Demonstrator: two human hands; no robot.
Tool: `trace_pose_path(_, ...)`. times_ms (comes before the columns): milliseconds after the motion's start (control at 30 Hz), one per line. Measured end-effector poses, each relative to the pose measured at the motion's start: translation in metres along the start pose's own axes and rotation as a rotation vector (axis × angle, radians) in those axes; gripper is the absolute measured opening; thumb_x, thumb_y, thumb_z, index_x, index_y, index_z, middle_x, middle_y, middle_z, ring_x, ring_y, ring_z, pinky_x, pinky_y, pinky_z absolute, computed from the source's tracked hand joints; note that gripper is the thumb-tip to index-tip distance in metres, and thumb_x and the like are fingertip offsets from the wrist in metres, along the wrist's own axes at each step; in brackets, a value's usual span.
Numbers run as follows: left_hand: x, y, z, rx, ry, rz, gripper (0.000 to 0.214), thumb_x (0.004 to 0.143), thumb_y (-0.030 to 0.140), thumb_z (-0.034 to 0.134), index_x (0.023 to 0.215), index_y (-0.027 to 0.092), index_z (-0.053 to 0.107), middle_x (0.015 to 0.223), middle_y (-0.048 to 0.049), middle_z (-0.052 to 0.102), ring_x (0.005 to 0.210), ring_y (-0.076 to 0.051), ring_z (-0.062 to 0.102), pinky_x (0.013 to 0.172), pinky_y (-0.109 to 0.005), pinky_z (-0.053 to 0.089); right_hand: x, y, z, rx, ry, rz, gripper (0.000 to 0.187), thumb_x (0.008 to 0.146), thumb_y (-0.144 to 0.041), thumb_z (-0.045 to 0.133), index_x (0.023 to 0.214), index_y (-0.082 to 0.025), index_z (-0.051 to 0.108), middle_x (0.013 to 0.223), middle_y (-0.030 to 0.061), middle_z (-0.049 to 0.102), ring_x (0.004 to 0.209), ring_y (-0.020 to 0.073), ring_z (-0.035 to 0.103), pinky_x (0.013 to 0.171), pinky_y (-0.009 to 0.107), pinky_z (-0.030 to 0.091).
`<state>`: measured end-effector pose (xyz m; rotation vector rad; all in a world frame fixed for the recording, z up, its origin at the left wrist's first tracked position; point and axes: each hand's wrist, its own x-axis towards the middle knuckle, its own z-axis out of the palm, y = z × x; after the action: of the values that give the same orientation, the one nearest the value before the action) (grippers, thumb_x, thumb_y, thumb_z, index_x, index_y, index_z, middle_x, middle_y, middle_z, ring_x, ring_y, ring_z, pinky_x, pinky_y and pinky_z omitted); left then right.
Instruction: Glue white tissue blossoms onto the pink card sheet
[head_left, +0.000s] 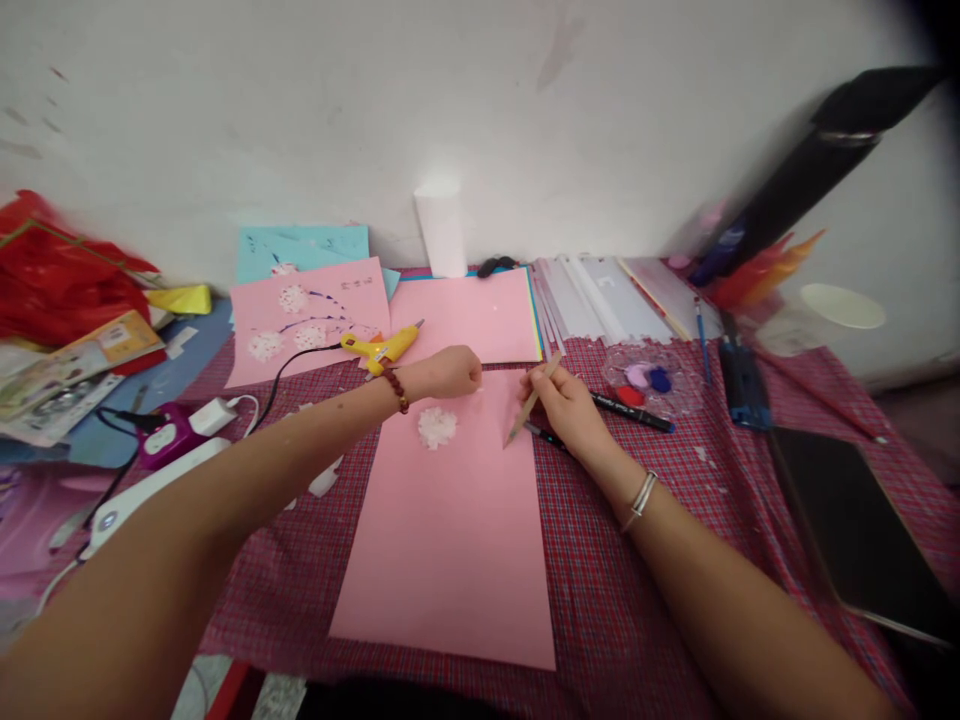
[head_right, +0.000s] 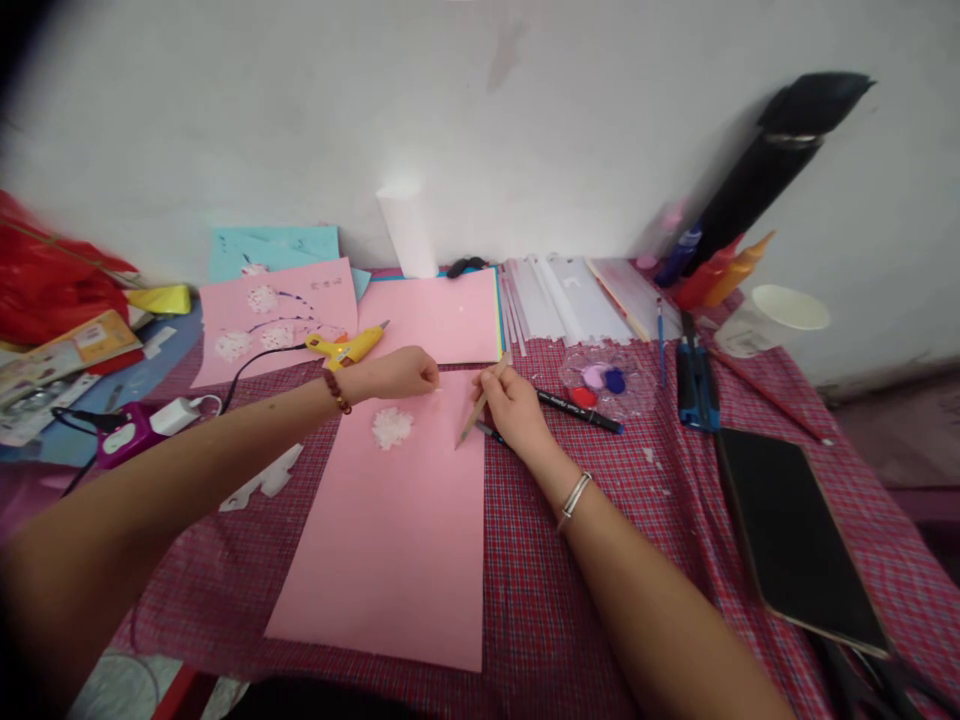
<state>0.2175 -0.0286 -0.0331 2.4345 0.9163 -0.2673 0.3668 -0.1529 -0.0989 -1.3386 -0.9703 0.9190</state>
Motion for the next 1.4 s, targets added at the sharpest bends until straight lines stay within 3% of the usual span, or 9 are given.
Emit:
trace_pose_path(233, 0.002, 0.000, 0.003, 0.033, -0.025, 0.026, 0.019, 0.061, 0.012, 0.047, 0.064, 0.014, 0.066, 0.061, -0.0031, 0.063, 0.055, -0.012, 0.048, 0.051, -0.023, 0.033, 0.002, -0.002, -0.002, -0.338, -0.047, -0.060, 0.025, 0.087, -0.034, 0.044, 0.073, -0.020, 0.058, 0.064, 0.0000, 0.058, 0.056, 0.0138, 0.051, 0.054, 0.027, 0.040)
trace_pose_path(567, -0.006, 0.013, 0.002, 0.022, -0.093, 0.046, 0.018, 0.063, 0.013, 0.045, 0.065, 0.013, 0.062, 0.062, -0.0023, 0.060, 0.057, -0.011, 0.048, 0.051, -0.022, 0.032, 0.003, -0.002, -0.004, -0.396, -0.089, -0.047, 0.024, 0.087, -0.033, 0.041, 0.079, -0.017, 0.058, 0.072, 0.0021, 0.060, 0.063, 0.0146, 0.055, 0.061, 0.027, 0.042)
trace_pose_path(833, -0.004, 0.008, -0.001, 0.014, -0.185, 0.116, 0.020, 0.067, 0.016, 0.046, 0.071, 0.013, 0.065, 0.068, -0.0021, 0.065, 0.062, -0.012, 0.053, 0.055, -0.022, 0.036, 0.003, -0.001, -0.003, -0.379, -0.080, -0.041, 0.024, 0.087, -0.034, 0.041, 0.079, -0.017, 0.057, 0.072, 0.0022, 0.059, 0.063, 0.0148, 0.054, 0.060, 0.027, 0.042)
trace_pose_path(1233, -0.006, 0.008, 0.002, 0.052, -0.018, 0.118, 0.017, 0.064, 0.013, 0.047, 0.072, 0.013, 0.063, 0.067, -0.0014, 0.064, 0.060, -0.010, 0.052, 0.053, -0.020, 0.034, 0.003, -0.002, -0.004, -0.365, -0.088, -0.038, 0.025, 0.087, -0.035, 0.041, 0.079, -0.017, 0.057, 0.074, 0.0023, 0.060, 0.065, 0.0151, 0.055, 0.062, 0.028, 0.042)
trace_pose_path(1400, -0.013, 0.017, -0.013, 0.097, 0.042, 0.076, 0.016, 0.064, 0.013, 0.047, 0.067, 0.013, 0.062, 0.063, -0.0004, 0.062, 0.056, -0.009, 0.048, 0.051, -0.021, 0.031, 0.003, 0.000, -0.004, -0.343, -0.092, -0.033, 0.025, 0.087, -0.035, 0.042, 0.079, -0.017, 0.057, 0.073, 0.0015, 0.059, 0.065, 0.0146, 0.054, 0.062, 0.028, 0.043)
